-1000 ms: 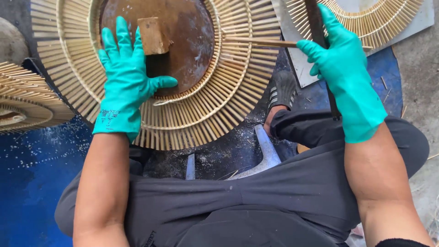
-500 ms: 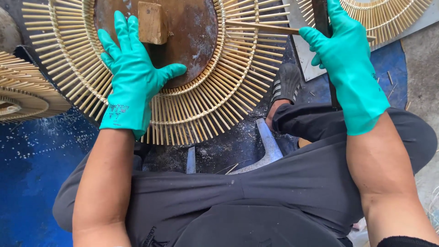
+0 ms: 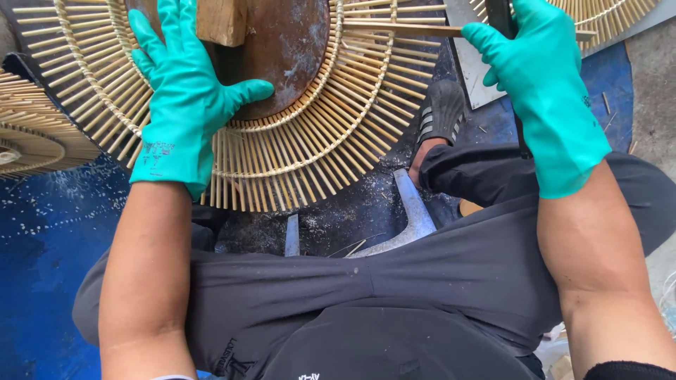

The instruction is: The recorder is shown using a file or sanding tool to smooth the edges of a circular wooden/bamboo craft item consisting of many small radial spokes.

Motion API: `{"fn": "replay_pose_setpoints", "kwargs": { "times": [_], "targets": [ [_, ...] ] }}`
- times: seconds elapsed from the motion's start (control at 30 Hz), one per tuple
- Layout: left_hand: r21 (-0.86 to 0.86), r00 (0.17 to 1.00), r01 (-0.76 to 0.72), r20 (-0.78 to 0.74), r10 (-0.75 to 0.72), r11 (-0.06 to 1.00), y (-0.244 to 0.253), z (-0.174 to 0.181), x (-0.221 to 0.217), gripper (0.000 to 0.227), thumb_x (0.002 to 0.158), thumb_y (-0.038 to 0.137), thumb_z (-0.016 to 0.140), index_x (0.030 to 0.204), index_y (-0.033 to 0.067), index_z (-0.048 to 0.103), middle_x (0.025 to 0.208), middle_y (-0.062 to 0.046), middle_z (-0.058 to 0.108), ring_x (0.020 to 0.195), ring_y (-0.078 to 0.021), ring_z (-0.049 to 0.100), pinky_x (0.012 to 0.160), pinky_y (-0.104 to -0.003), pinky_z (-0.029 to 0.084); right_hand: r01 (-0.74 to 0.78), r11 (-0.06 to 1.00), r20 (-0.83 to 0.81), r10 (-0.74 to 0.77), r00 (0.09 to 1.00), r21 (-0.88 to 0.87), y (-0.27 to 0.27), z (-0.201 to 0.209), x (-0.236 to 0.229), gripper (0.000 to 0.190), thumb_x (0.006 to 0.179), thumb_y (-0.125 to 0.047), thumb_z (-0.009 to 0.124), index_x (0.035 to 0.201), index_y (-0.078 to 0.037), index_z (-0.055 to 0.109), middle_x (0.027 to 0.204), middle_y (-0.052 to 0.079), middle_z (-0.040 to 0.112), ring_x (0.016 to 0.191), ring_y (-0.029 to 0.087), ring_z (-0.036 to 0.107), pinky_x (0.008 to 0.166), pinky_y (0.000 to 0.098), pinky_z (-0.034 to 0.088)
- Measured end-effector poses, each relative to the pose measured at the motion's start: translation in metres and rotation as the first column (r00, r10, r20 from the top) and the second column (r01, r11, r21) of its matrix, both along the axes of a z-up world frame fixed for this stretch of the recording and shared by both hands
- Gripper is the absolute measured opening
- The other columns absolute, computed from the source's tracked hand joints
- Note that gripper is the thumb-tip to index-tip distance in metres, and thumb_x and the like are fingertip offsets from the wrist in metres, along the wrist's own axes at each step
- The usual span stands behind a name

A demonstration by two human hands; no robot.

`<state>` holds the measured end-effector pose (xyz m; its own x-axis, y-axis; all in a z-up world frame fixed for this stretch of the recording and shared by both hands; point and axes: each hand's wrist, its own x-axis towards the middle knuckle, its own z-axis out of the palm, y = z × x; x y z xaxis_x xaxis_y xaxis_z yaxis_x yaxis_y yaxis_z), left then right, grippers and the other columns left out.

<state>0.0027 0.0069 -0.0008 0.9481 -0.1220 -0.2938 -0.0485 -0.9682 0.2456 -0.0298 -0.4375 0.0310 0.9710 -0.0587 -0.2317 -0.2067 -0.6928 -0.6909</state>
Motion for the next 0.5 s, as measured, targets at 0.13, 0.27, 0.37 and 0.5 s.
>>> {"fn": "replay_pose_setpoints", "kwargs": {
  "times": [0.13, 0.27, 0.37, 0.5],
  "targets": [
    [0.022, 0.996, 0.068, 0.048, -0.069, 0.997, 0.008, -0.006, 0.004, 0.144, 0.071, 0.073, 0.09, 0.172, 0.0083, 0.011, 0.176, -0.02, 0.008, 0.157, -0.0557, 0.002, 0.124, -0.073, 0.009, 0.098, 0.988, 0.0, -0.099, 0.995, 0.121, 0.011, 0.04, -0.007, 0.036, 0.103, -0.023, 0.079, 0.126, 0.0, 0.063, 0.088, 0.012, 0.07, 0.06, 0.015, 0.066, 0.047, 0.0269, 0.051],
    [0.003, 0.995, 0.071, 0.073, -0.071, 0.997, 0.011, -0.006, -0.002, 0.143, 0.072, 0.065, 0.092, 0.166, -0.0045, 0.01, 0.177, -0.026, 0.007, 0.16, -0.0551, 0.006, 0.133, -0.067, 0.01, 0.063, 0.838, 0.236, -0.224, 0.946, 0.541, 0.025, 0.092, -0.037, 0.031, 0.112, -0.017, 0.071, 0.136, -0.002, 0.058, 0.103, 0.011, 0.067, 0.08, 0.017, 0.072, 0.066, 0.0302, 0.062],
    [-0.145, 0.998, -0.021, 0.052, 0.029, 0.989, -0.023, 0.017, -0.007, 0.134, 0.08, 0.064, 0.087, 0.163, -0.0079, 0.01, 0.169, -0.028, 0.009, 0.157, -0.0498, 0.011, 0.128, -0.07, 0.008, -0.116, 0.891, 0.31, -0.028, 0.95, 0.438, 0.04, 0.122, -0.065, 0.03, 0.119, -0.019, 0.067, 0.14, 0.002, 0.06, 0.119, 0.014, 0.07, 0.107, 0.021, 0.072, 0.096, 0.0311, 0.058],
    [-0.087, 0.982, -0.19, -0.015, 0.19, 0.978, -0.031, 0.015, -0.006, 0.141, 0.069, 0.066, 0.092, 0.158, -0.0081, 0.011, 0.169, -0.03, 0.009, 0.147, -0.0642, 0.001, 0.115, -0.073, 0.012, -0.206, 0.879, 0.337, 0.055, 0.94, 0.429, 0.062, 0.115, -0.062, 0.029, 0.12, -0.018, 0.067, 0.138, 0.004, 0.061, 0.127, 0.016, 0.069, 0.116, 0.023, 0.072, 0.108, 0.0329, 0.058]
  ]
}}
